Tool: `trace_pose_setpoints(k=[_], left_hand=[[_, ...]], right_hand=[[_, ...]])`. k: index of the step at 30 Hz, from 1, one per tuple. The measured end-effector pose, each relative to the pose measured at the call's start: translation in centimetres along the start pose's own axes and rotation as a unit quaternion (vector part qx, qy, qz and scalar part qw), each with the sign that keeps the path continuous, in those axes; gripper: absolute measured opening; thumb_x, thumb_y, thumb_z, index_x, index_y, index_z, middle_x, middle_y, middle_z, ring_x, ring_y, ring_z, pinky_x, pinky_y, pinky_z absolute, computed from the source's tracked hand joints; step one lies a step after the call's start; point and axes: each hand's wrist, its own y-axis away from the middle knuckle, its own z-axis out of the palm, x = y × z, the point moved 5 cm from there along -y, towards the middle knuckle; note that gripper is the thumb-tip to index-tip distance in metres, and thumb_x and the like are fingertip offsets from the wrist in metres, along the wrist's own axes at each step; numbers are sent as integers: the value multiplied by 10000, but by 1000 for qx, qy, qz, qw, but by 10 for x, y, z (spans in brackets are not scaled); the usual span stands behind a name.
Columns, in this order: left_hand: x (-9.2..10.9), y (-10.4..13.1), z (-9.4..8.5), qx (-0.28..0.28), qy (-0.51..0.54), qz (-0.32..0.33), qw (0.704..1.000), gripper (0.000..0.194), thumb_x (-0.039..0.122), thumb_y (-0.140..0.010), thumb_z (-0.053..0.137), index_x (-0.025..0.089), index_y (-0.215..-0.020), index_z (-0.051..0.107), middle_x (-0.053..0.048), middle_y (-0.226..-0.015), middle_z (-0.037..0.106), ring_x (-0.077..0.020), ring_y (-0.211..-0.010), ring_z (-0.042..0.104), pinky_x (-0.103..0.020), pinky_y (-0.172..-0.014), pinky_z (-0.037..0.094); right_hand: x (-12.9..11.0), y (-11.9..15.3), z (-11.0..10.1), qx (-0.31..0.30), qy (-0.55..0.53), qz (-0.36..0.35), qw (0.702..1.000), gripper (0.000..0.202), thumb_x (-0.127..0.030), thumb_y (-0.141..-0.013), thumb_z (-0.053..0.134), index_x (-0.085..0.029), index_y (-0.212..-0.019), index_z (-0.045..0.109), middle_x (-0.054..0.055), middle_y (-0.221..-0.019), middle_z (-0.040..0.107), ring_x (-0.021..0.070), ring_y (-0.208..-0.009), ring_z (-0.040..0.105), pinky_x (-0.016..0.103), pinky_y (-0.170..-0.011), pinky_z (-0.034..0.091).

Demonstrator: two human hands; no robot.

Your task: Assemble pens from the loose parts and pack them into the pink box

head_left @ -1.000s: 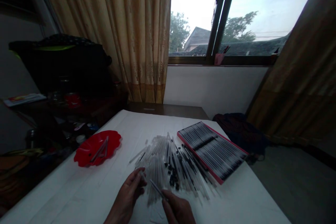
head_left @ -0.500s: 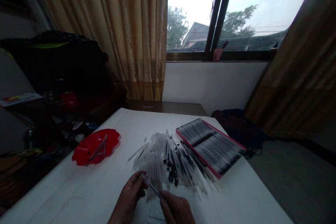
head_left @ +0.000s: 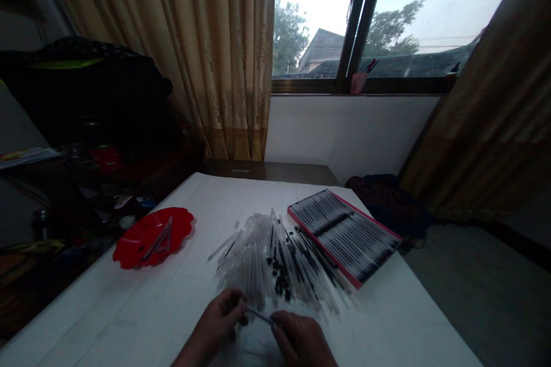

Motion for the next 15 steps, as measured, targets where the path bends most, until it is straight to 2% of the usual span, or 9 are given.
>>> trace_pose_setpoints(k=[3, 5, 11, 15], left_hand=[[5, 1, 11, -92, -96, -12, 991, 173, 303, -592, 724, 177, -676, 641, 51, -536, 577, -103, -478, 514, -190, -444, 342], [9, 3, 18, -126, -131, -7, 983, 84, 246, -640, 663, 166, -655, 682, 44, -541, 588, -97, -478, 511, -196, -480, 361], [2, -4, 25, -135, -95, -36, 986, 95, 216, -621, 660, 156, -660, 721, 26, -528, 633, -99, -433, 511, -211, -468, 392], [-5, -8, 23, -142, -82, -62, 985, 78, 187, -608, 658, 149, -639, 719, 13, -527, 640, -97, -429, 518, -210, -466, 400]], right_hand=[[13, 4, -9, -48, 52, -23, 997, 225, -264, -855, 437, -212, -764, 636, 25, -688, 714, 156, -617, 670, 190, -546, 406], [22, 7, -9, -65, 75, -30, 995, 212, -247, -854, 441, -216, -774, 635, 23, -710, 724, 157, -635, 679, 192, -554, 406], [29, 8, 3, -51, 106, -45, 992, 219, -224, -847, 437, -221, -690, 591, 6, -636, 711, 145, -548, 660, 197, -487, 366], [25, 4, 6, -69, 136, -66, 986, 196, -176, -802, 472, -219, -642, 578, -8, -601, 704, 128, -483, 633, 200, -440, 326]])
